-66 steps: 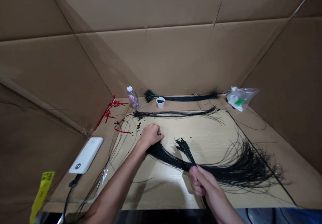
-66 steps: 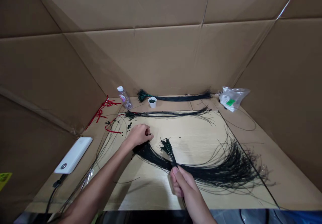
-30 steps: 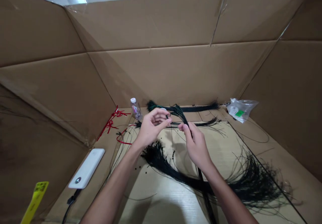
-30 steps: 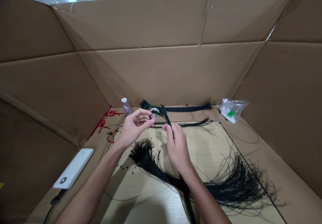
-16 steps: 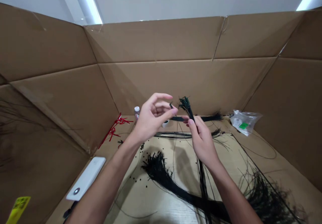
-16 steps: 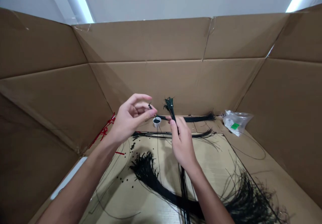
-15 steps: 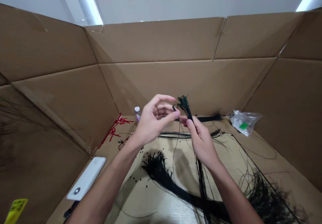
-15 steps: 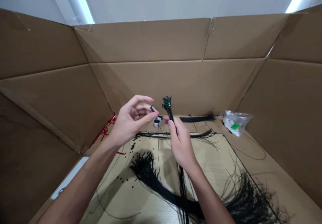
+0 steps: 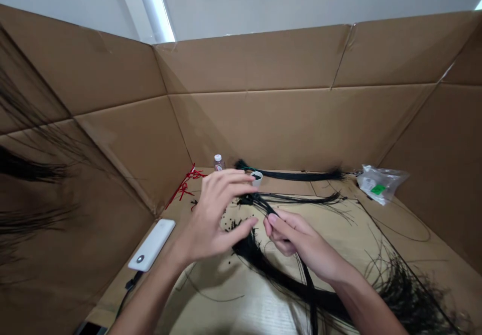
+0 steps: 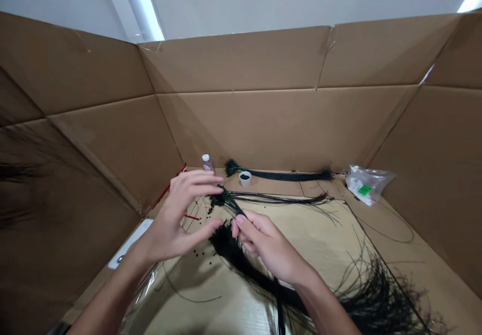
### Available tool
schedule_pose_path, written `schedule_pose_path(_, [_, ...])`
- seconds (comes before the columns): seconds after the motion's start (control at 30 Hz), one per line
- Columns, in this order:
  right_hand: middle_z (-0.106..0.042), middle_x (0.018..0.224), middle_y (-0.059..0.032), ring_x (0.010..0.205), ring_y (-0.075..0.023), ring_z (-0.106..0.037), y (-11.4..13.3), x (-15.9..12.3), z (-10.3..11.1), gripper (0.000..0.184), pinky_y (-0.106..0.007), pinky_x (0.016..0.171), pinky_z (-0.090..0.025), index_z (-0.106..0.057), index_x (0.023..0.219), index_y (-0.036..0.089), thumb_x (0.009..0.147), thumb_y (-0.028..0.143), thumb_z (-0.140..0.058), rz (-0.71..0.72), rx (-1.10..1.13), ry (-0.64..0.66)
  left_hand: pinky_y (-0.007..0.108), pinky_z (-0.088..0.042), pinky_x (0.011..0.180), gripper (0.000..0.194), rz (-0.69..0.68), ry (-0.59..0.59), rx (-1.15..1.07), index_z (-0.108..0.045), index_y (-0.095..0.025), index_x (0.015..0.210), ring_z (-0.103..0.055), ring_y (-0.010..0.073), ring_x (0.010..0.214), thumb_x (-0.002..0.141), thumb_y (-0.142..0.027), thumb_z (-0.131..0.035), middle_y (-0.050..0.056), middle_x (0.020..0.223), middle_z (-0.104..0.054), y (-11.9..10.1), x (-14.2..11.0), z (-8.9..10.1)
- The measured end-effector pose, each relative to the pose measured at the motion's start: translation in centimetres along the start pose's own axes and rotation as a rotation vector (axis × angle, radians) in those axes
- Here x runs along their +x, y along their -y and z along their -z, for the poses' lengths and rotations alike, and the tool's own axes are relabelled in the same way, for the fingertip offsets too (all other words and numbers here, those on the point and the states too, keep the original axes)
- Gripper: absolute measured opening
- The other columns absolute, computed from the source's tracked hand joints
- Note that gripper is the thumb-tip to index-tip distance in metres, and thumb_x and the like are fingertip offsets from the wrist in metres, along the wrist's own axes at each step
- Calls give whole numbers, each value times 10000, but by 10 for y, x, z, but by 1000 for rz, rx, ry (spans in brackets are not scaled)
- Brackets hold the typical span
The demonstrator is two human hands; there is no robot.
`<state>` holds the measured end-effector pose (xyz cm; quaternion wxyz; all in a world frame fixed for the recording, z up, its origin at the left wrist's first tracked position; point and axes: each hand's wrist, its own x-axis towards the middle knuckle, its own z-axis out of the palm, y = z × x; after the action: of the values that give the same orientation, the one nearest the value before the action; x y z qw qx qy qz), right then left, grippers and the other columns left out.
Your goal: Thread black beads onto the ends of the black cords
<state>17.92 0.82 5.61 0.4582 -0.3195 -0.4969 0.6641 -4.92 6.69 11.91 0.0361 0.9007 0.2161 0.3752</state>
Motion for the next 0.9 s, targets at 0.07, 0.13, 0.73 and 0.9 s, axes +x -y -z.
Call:
schedule_pose_path(0.07, [-276,677,113,581,-103,-161,1,-6,-3,528,-264,517,-139,-585,846,201,1059,666,-715,-40,-10,75,519,-388,1269,341,-122,178,-3,-638,-241,1379,-609,301,1438,1056,-256,-747,106,1460,-725,-7,0,5])
schedule_pose_path(0.13, [-274,686,109,589,-105,-170,3,-13,-6,514,-264,520,-140,-574,845,203,1082,642,-698,-64,-5,128,481,-462,1217,200,-173,292,-83,-679,-232,1305,-693,269,1314,1106,-245,-674,88,1344,-788,-10,2,8])
schedule_pose_path(0.73, [-308,682,102,579,-88,-192,32,-58,-4,463,-246,500,-130,-656,892,164,1126,562,-686,-115,1,178,221,-590,650,175,-33,210,-582,-740,-181,789,-768,140,725,844,-38,-825,53,869,-836,-7,26,41])
schedule_pose_path(0.9, [-325,732,80,624,-117,-211,29,-76,9,497,-272,539,-167,-600,884,199,1145,621,-609,-146,-149,108,252,-582,542,206,48,122,-549,-734,-211,745,-759,163,677,858,-142,-892,43,845,-837,6,29,71])
